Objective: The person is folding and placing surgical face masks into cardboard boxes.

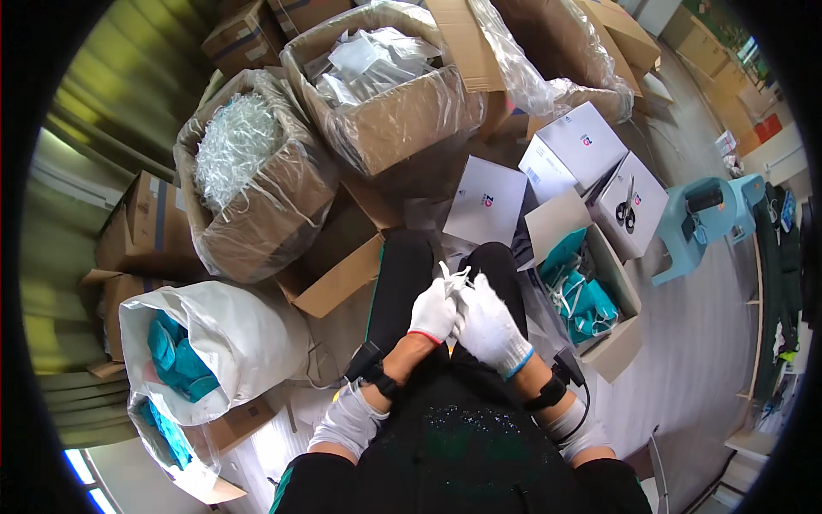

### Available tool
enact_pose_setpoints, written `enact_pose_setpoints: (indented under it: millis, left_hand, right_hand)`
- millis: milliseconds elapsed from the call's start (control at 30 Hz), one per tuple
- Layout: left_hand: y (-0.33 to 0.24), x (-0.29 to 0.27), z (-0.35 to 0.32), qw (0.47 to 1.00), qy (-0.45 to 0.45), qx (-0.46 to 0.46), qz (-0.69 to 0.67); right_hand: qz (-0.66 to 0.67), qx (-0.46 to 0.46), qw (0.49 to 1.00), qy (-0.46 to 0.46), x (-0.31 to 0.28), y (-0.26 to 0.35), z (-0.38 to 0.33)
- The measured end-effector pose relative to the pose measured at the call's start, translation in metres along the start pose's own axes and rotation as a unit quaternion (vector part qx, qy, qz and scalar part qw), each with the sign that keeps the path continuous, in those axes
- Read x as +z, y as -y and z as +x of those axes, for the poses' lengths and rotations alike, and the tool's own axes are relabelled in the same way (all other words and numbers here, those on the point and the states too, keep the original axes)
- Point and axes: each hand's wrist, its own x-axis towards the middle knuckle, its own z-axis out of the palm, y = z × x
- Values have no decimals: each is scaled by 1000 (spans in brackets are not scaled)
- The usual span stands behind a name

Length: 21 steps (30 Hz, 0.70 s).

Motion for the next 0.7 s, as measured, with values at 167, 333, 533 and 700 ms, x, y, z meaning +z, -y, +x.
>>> enact_pose_setpoints:
  millis: [167,333,533,700]
  left_hand:
    - [42,12,39,889,-99,-7,-447]
    - [23,-75,36,782,-40,-128,-609]
    - [75,-118,34,879,-127,-241,-392]
    - [128,-254,83,906,-236,-67,-346]
  right_hand:
    - [389,46,919,-37,36,56,-19]
    - [285,18,957,-54,11,56,-43]
    - [351,146,904,-194,-5,24,-69]
    - [364,229,856,-287,-5,4,-87]
